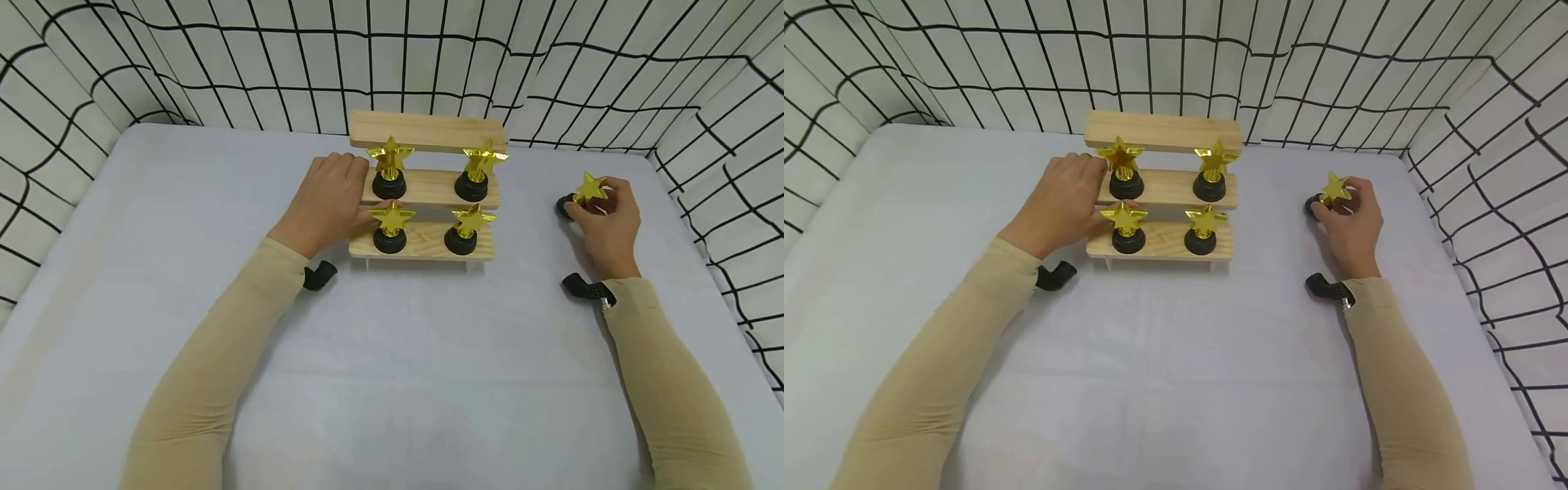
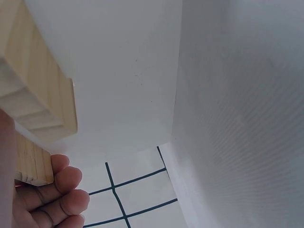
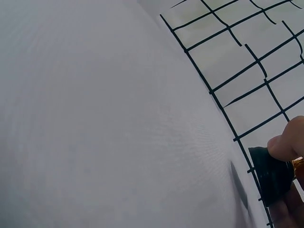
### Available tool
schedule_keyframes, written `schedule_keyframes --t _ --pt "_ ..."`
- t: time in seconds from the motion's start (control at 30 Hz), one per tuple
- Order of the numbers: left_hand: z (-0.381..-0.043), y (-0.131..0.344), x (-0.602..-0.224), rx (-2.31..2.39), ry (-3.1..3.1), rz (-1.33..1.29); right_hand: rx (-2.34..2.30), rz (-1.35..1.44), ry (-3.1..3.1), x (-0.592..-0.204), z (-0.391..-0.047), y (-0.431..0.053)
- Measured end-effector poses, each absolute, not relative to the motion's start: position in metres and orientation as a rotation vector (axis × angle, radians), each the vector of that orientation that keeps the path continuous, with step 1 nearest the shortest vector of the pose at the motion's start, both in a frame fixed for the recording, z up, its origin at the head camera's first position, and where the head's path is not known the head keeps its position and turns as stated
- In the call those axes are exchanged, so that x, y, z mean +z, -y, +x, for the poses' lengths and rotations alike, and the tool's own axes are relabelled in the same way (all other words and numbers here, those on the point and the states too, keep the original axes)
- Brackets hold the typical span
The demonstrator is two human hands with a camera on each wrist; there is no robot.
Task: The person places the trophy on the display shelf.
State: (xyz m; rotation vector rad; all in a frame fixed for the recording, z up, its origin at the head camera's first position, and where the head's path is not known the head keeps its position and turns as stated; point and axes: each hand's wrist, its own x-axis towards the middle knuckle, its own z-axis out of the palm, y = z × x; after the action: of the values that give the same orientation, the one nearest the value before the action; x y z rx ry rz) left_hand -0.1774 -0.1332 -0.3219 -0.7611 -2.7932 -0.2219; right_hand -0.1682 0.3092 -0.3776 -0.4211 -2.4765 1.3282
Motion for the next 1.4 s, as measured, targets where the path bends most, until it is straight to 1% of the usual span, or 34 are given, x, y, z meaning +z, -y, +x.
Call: schedule_keyframes --t 0.27,0.5,1.13,1.4 --pt "-0.178 0.133 -0.323 -0.2 2.77 -0.775 1.3 -0.387 2.469 -0.371 -0.169 -0.31" --pt "-0.178 0.134 -0.323 -0.196 2.766 -0.775 1.253 -0.234 2.473 -0.359 -0.167 -0.305" --pt "-0.178 0.134 -0.321 -0.184 2.779 -0.767 1.313 0.048 2.4 -0.304 -0.166 -0.277" --pt "-0.178 0.134 -0.322 -0.191 2.781 -0.77 1.192 0.161 2.422 -0.28 -0.167 -0.26"
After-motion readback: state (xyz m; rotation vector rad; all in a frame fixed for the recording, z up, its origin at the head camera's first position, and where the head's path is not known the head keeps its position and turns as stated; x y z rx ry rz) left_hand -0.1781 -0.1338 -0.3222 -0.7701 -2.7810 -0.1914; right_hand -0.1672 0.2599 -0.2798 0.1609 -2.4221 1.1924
